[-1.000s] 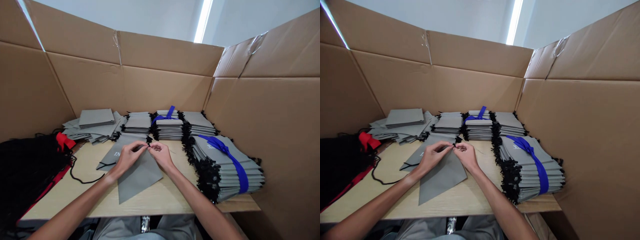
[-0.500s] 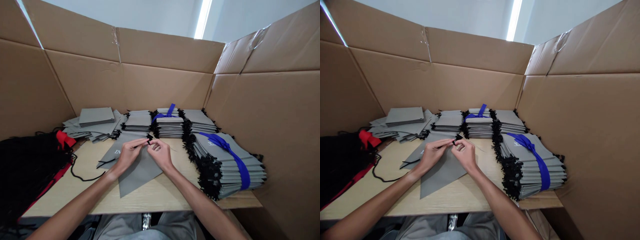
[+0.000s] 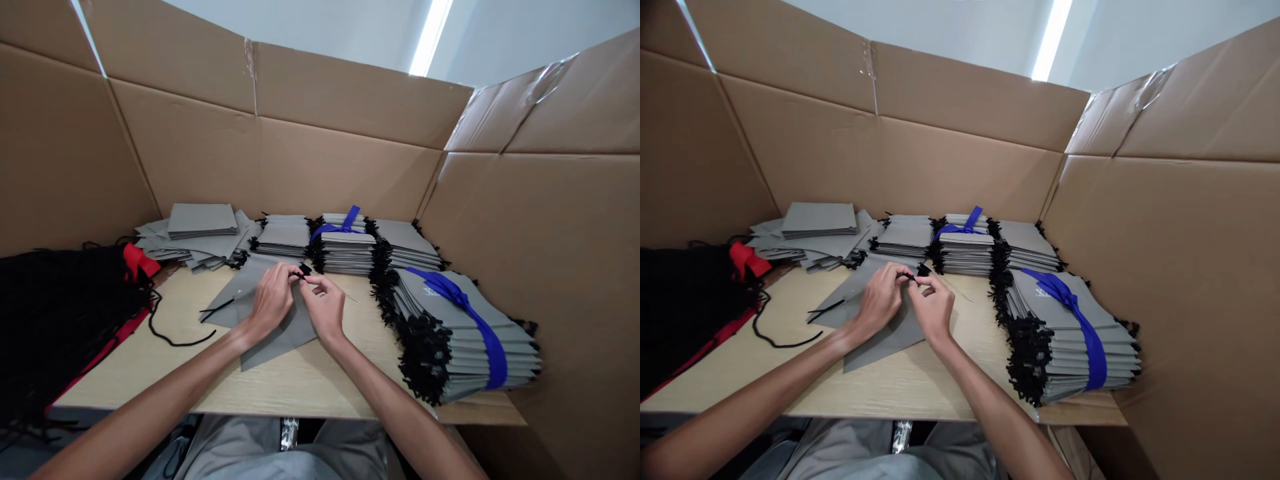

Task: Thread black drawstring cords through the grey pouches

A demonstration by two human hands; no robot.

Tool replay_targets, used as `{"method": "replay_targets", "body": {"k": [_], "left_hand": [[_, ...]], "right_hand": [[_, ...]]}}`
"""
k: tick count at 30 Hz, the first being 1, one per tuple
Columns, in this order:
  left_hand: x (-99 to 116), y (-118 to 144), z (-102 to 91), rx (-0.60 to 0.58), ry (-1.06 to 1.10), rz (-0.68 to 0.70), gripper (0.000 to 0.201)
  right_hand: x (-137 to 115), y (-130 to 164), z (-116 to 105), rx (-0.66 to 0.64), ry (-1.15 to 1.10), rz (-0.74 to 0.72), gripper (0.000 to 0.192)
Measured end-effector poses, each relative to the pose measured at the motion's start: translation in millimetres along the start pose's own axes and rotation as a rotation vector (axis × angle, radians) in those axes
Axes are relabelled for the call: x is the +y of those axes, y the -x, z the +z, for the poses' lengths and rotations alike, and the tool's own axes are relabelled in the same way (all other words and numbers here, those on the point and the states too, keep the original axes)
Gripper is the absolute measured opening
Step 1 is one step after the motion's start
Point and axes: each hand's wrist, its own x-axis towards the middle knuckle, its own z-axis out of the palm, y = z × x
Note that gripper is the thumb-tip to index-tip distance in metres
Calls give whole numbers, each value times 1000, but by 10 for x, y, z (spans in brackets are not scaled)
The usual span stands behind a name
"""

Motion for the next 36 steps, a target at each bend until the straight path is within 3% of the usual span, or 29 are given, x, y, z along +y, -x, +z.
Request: {"method": "replay_targets", "body": {"k": [10, 17, 23, 28, 32, 36], "left_hand": [[-13, 54, 65, -15, 116, -97, 18], [3, 39, 21, -73, 255, -250, 16], [-58, -27, -4, -195, 521, -281, 16], [-46, -21, -32, -46, 696, -278, 20], [12, 1, -81, 74, 560, -165, 9], [30, 6, -128, 156, 491, 11, 12]], "right_hand": [[104, -47, -29, -95, -168, 100, 37], [34, -51, -104, -111, -63, 31, 29], [50, -140, -212, -226, -137, 13, 23], [34, -186, -208, -257, -253, 72, 25], [-20, -181, -189, -269, -352, 185, 30], [-49, -171, -192, -272, -386, 232, 33]]}}
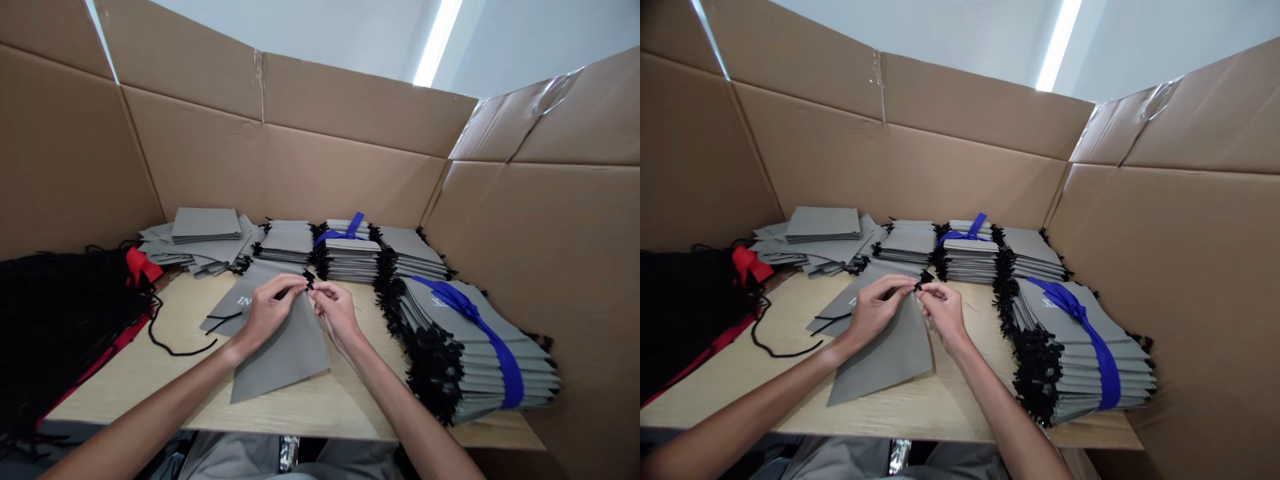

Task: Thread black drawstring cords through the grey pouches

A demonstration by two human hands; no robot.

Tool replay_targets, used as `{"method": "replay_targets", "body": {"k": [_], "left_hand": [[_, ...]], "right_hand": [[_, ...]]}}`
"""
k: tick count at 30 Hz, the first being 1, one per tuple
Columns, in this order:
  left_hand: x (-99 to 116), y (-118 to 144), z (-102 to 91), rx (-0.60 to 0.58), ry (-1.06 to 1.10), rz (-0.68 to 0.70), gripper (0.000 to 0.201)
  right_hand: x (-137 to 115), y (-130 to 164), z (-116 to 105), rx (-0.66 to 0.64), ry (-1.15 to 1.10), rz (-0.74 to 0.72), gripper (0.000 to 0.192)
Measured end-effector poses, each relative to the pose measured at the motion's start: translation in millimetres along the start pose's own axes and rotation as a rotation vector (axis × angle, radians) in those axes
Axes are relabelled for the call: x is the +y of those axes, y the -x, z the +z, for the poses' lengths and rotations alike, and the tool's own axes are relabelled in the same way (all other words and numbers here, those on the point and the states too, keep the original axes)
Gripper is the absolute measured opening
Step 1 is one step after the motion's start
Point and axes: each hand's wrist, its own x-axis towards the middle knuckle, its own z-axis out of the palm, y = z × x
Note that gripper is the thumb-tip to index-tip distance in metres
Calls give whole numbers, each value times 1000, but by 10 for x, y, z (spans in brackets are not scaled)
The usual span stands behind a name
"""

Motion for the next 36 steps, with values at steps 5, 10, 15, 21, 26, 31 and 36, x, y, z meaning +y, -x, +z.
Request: {"method": "replay_targets", "body": {"k": [5, 10, 15, 21, 26, 31, 36], "left_hand": [[-43, -31, -68, -91, -1, 85, 22], [-108, -80, -150, -236, -7, 137, 26], [-107, -80, -158, -318, -176, 186, 24], [-64, -50, -74, -292, -375, 240, 26], [-60, -40, -59, -279, -422, 246, 28], [-97, -15, -70, -308, -368, 201, 29], [-136, 2, -70, -319, -283, 105, 23]], "right_hand": [[-4, 26, 10, 47, 49, -93, 29], [8, 88, 20, 108, 279, -221, 23], [27, 143, 27, 110, 464, -385, 21], [131, 178, 33, 236, 481, -360, 26], [168, 157, 36, 236, 395, -246, 37], [109, 130, 6, 143, 341, -205, 40], [23, 124, -34, 69, 422, -243, 32]]}}
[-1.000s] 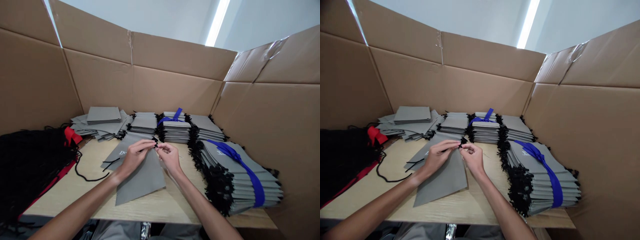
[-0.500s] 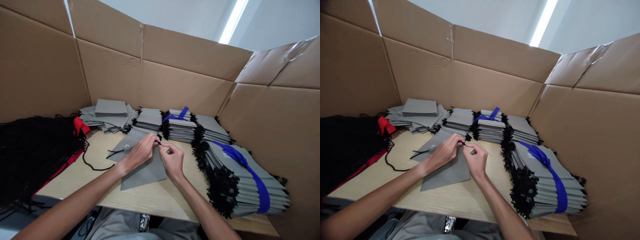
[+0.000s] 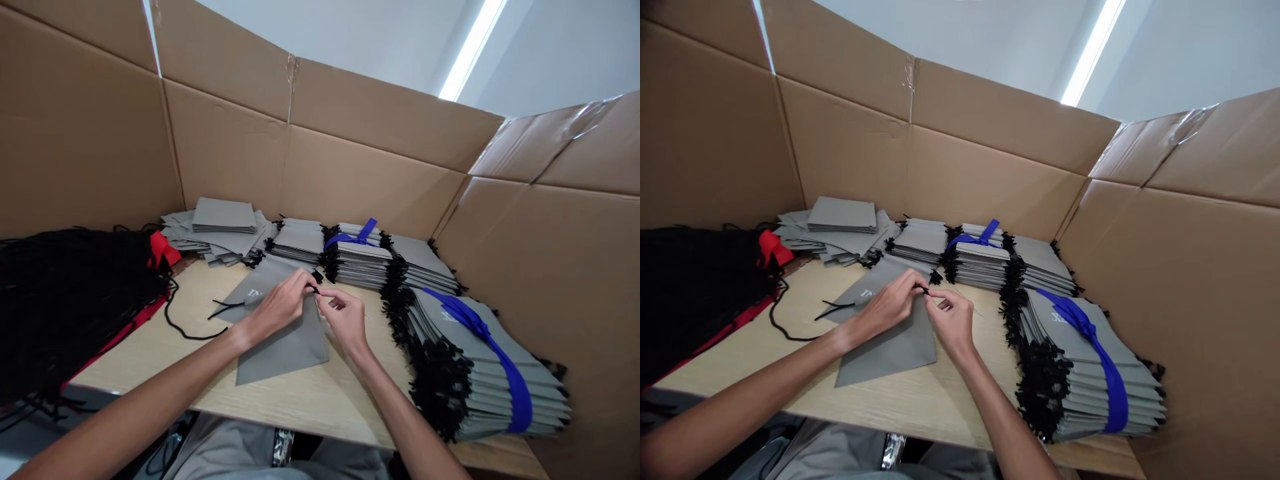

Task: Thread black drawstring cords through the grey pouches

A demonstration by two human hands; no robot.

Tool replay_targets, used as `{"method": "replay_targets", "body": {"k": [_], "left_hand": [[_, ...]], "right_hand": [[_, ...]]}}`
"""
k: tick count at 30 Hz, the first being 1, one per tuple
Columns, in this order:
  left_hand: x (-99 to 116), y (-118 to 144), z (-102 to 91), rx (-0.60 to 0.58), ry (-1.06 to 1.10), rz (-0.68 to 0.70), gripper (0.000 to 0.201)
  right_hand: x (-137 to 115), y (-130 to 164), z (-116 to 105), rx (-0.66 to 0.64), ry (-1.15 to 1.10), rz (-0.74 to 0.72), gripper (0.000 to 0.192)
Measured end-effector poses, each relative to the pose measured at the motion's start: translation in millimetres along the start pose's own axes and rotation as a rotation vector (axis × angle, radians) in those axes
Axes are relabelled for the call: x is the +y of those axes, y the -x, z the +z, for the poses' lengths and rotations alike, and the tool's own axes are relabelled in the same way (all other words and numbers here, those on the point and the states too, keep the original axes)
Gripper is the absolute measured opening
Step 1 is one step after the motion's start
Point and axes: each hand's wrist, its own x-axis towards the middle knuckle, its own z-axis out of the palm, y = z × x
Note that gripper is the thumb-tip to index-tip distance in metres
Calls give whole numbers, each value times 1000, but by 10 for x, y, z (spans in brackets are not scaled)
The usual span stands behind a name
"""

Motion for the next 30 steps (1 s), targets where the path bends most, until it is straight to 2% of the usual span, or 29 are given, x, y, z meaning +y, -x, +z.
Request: {"method": "replay_targets", "body": {"k": [6, 12, 16, 20, 25, 27, 30], "left_hand": [[-16, -27, -31, -58, 205, -88, 16], [7, -76, -104, -177, 392, -252, 13], [45, -80, -148, -244, 360, -222, 20], [91, -70, -159, -318, 368, -217, 26], [147, -63, -140, -373, 521, -288, 33], [156, -67, -138, -383, 577, -320, 36], [150, -80, -141, -389, 630, -342, 39]], "right_hand": [[-20, -31, -65, -83, 7, -3, 26], [-19, -98, -156, -227, -42, 58, 19], [-42, -164, -241, -355, -130, 113, 19], [-73, -218, -325, -459, -171, 218, 17], [-48, -264, -389, -530, -248, 430, 17], [-25, -279, -406, -546, -279, 511, 20], [5, -293, -430, -546, -301, 551, 23]]}}
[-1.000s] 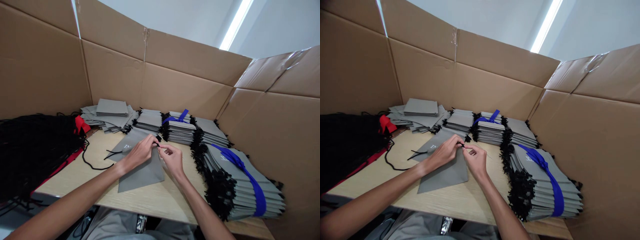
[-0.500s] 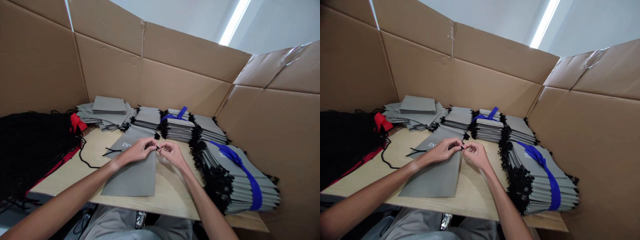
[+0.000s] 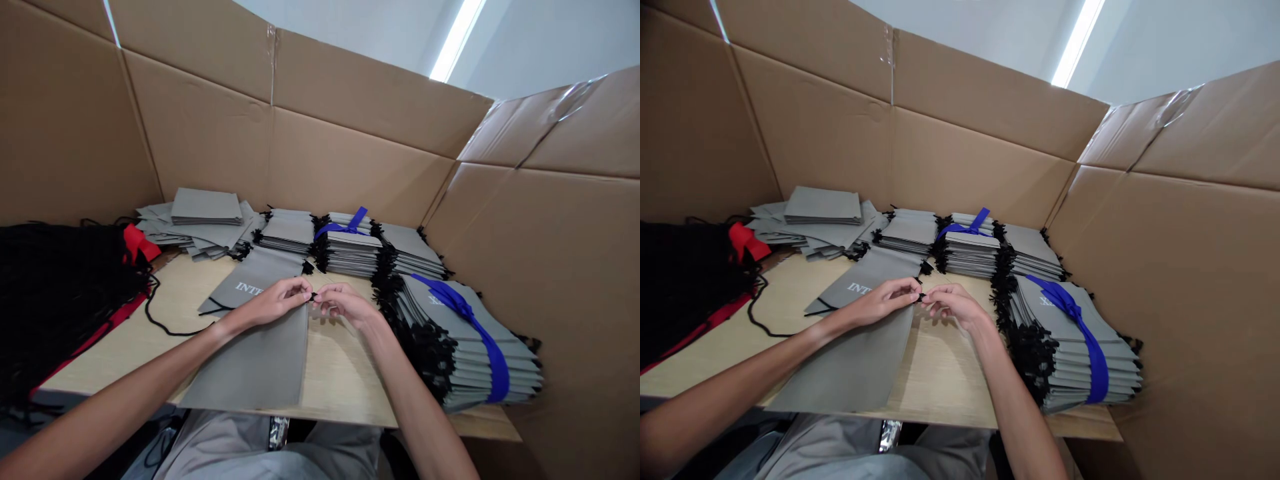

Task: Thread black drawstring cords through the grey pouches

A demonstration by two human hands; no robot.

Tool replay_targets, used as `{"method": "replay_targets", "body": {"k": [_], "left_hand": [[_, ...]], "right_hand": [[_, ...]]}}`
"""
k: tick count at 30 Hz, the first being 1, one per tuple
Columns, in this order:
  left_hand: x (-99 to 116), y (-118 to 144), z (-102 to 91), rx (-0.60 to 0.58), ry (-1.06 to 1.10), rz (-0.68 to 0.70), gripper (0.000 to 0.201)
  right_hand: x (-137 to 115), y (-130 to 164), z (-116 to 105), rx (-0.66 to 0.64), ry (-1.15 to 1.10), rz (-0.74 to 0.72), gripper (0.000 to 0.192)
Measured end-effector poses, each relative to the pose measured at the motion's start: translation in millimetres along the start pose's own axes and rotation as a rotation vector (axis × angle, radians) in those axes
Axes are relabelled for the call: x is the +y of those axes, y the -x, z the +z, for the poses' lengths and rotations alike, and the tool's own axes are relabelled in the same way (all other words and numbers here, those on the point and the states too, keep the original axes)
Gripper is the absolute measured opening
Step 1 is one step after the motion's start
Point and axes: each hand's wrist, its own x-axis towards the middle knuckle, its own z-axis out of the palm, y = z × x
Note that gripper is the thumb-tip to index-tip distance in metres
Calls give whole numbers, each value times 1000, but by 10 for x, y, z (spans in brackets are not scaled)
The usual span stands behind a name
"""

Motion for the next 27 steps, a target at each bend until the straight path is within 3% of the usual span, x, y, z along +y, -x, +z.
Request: {"method": "replay_targets", "body": {"k": [6, 16, 23, 27], "left_hand": [[-16, -16, -18, -13, 34, -17, 38], [-59, -14, -47, 41, -30, -21, 41], [-50, 3, -50, 147, -169, 20, 34], [-39, 0, -48, 240, -259, 108, 25]], "right_hand": [[-12, 31, -17, 14, 57, -35, 25], [-39, 52, 51, 129, 220, -276, 32], [20, 17, 106, 175, 266, -385, 34], [71, 1, 197, 284, 290, -503, 28]]}}
